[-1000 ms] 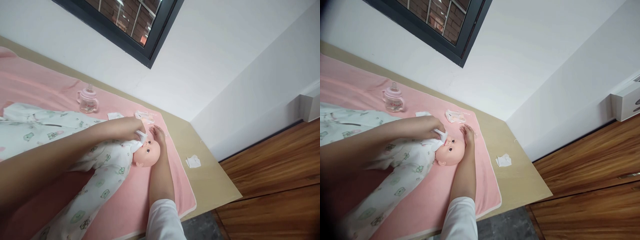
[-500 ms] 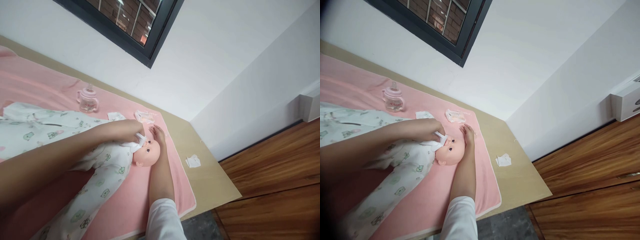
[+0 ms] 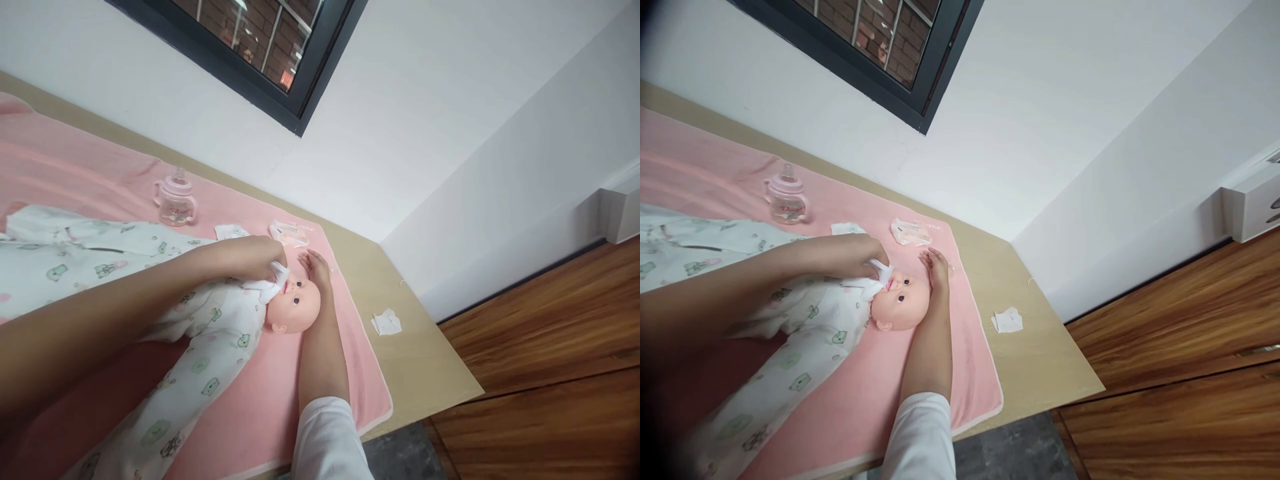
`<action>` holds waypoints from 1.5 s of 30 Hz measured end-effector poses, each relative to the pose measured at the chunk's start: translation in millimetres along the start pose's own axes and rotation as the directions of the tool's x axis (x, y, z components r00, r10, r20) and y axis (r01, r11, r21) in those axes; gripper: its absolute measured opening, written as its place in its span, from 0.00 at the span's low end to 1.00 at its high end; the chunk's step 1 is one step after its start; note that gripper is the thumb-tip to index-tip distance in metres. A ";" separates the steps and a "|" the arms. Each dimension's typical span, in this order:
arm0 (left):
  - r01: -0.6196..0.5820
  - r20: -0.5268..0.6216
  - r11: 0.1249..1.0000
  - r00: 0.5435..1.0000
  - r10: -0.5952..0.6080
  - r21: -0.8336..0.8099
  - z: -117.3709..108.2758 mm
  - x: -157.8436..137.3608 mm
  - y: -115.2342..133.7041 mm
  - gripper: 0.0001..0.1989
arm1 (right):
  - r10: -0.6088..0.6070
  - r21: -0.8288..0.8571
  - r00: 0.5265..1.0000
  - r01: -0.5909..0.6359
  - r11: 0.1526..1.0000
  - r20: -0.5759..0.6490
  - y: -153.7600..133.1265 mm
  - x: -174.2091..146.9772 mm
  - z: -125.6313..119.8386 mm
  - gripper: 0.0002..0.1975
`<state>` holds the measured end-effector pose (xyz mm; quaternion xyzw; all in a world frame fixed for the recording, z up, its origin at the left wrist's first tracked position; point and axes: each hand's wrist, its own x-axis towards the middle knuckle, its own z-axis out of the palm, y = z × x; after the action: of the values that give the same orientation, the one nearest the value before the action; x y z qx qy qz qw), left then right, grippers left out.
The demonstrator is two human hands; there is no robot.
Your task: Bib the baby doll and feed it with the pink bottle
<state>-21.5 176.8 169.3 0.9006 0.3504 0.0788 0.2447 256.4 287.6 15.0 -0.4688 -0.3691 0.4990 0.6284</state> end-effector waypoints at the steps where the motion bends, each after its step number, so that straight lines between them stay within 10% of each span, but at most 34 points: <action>1: 0.011 -0.005 1.000 1.000 -0.011 0.000 -0.3 -0.1 0.4 0.07 | -0.001 -0.001 1.000 0.001 1.000 -0.004 0.1 0.1 -0.1 0.09; 35: 0.006 -0.213 0.994 0.977 0.018 0.111 6.9 9.5 -10.2 0.10 | 0.008 -0.005 1.000 -0.008 1.000 -0.005 -5.6 -5.9 4.6 0.09; 45: -0.131 0.002 0.969 0.991 0.135 -0.208 -10.7 -8.2 -5.0 0.09 | 0.009 -0.007 1.000 -0.009 1.000 0.002 -2.7 -4.6 1.8 0.09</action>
<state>-34.0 178.6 176.3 0.8922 0.2771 0.1240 0.3343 254.4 283.3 18.1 -0.4723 -0.3694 0.5009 0.6242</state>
